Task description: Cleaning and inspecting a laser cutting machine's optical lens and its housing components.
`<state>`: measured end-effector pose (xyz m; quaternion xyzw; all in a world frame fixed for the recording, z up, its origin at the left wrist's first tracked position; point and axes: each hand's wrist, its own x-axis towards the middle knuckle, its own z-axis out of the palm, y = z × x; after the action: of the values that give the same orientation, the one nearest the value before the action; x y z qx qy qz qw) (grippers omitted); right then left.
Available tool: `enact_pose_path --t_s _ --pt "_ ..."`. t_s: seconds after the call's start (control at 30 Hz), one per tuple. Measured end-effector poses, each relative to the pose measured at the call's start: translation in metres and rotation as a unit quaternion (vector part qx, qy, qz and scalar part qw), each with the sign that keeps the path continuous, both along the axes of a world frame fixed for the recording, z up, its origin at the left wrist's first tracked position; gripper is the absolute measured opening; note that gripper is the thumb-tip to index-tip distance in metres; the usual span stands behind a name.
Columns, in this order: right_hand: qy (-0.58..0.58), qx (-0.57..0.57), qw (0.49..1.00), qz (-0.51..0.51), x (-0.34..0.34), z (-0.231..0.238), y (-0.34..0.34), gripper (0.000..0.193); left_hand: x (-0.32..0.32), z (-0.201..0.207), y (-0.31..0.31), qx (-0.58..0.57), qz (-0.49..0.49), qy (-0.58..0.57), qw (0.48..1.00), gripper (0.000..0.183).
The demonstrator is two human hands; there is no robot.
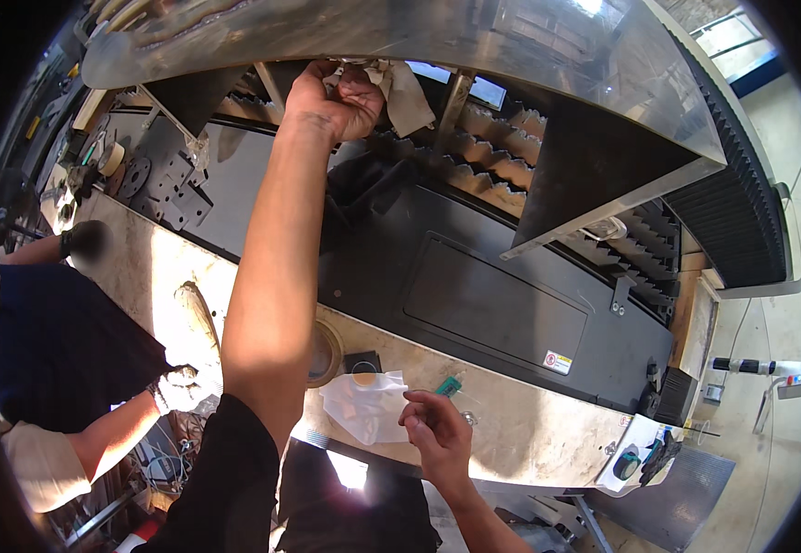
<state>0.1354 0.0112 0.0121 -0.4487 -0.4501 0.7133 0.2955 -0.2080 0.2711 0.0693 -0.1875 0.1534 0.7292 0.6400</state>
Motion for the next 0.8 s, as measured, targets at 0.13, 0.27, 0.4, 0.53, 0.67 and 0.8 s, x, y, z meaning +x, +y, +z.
enact_pose_path --t_s 0.13,0.27,0.4,0.53,0.67,0.8 --pt "-0.004 0.000 1.000 0.000 0.003 0.000 -0.003 0.030 -0.005 -0.001 -0.002 -0.006 -0.012 -0.005 1.000 0.033" --pt "0.002 -0.006 1.000 0.011 -0.003 -0.001 -0.002 0.031 -0.007 -0.003 -0.005 0.021 -0.019 -0.008 1.000 0.033" --pt "0.008 0.000 1.000 0.021 -0.009 -0.004 -0.002 0.032 -0.011 -0.006 -0.007 0.062 -0.046 -0.033 0.996 0.030" --pt "0.003 0.002 1.000 0.028 -0.012 -0.005 -0.004 0.032 -0.010 -0.010 -0.006 0.058 -0.008 -0.002 0.998 0.029" --pt "0.016 0.011 0.999 0.036 -0.015 -0.009 -0.010 0.031 -0.023 -0.041 -0.015 0.254 -0.069 0.174 0.949 0.024" --pt "0.026 0.003 0.999 0.033 -0.007 -0.014 -0.020 0.031 0.011 -0.028 -0.032 -0.109 0.156 0.598 0.779 0.020"
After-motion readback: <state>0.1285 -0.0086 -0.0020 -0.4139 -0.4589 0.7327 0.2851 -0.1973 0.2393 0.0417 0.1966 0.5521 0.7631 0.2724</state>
